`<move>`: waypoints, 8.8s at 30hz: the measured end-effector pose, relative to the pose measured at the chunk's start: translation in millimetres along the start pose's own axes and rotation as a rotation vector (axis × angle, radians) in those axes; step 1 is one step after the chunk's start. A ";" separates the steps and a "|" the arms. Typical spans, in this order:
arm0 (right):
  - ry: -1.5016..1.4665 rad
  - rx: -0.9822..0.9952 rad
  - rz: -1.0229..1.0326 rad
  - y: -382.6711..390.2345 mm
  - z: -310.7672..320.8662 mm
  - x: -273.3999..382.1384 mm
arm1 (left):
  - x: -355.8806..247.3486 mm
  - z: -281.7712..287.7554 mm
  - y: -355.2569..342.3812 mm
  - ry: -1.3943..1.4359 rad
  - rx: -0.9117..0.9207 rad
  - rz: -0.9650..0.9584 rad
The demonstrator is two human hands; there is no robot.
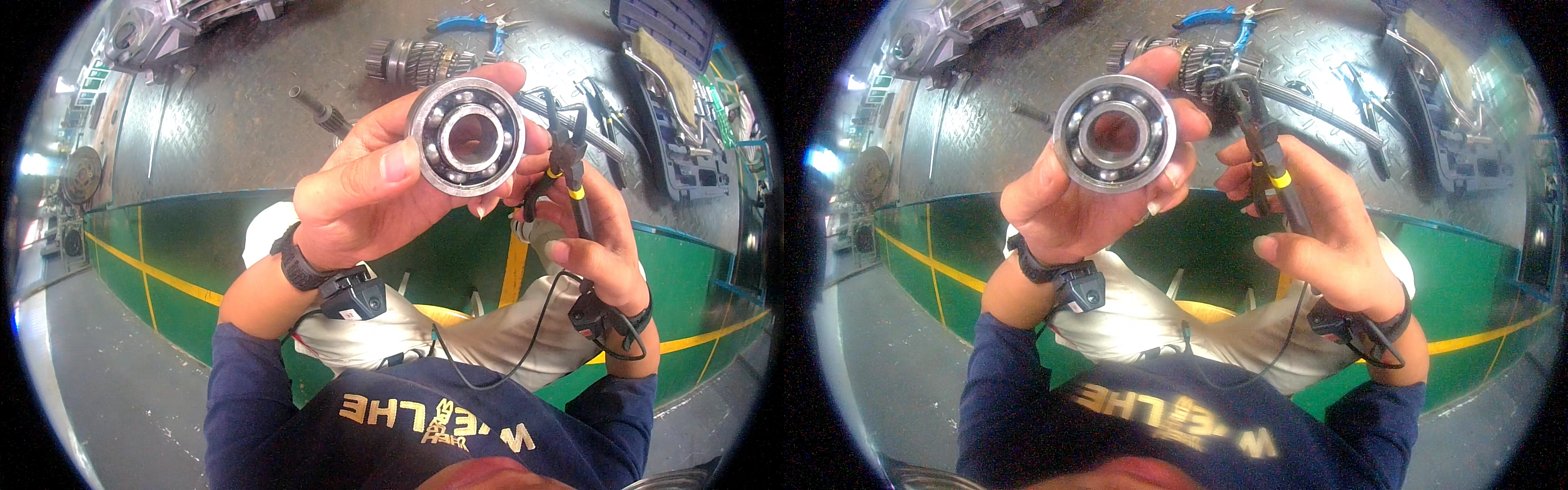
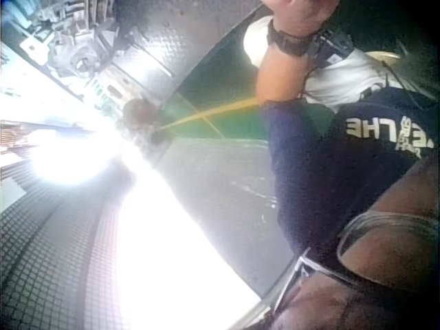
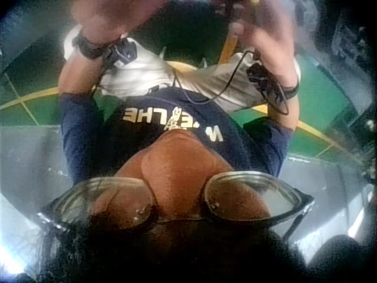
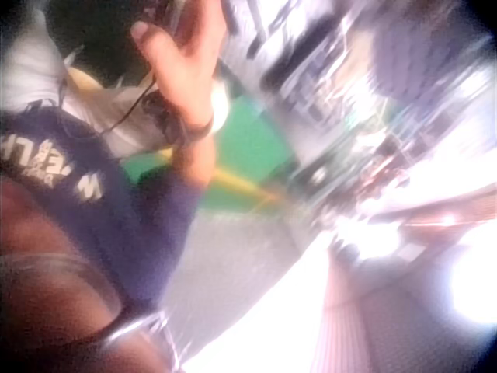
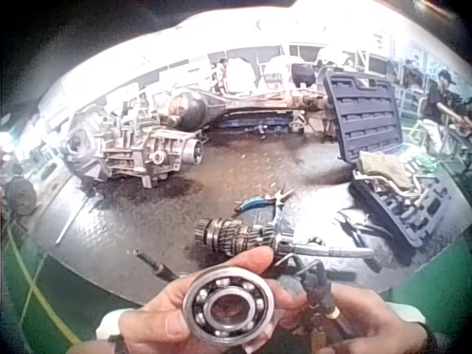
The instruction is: The person manipulates a metal bearing and a mechanical shaft at a workbench. The person uses pliers to adjust a clip on the bearing, turns the bearing over to inspect it, and then places the bearing onto the end of the metal shaft.
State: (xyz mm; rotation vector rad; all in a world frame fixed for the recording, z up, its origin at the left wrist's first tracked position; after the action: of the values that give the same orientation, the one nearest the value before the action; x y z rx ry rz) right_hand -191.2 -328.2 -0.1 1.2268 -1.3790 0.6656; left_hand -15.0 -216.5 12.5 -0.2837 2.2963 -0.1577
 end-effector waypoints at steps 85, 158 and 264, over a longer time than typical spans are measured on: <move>0.087 -0.098 -0.025 -2.0 3.3 4.7 | -25.4 -8.6 1.2 -0.989 0.129 -0.309; 0.704 -0.342 0.400 8.7 3.1 16.5 | -5.4 -6.0 -2.5 -0.214 -0.133 -0.091; 1.296 -0.375 0.224 -8.2 19.9 -12.4 | 32.4 42.8 15.6 -1.680 0.048 -0.063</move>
State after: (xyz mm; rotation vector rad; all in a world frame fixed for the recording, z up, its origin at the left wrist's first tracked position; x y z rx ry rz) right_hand -192.6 -345.0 -18.2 0.1631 -0.4705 1.0267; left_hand -7.1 -210.7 -42.5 -0.2809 0.6180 0.0232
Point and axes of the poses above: each hand's wrist, its own y-axis away from the middle knuckle, its own z-axis out of the back of the hand, x = y × z, the point moved 5 cm from there along -y, towards the middle knuckle, and after that the axes turned 8 degrees about -z, right-handed, at the moved point
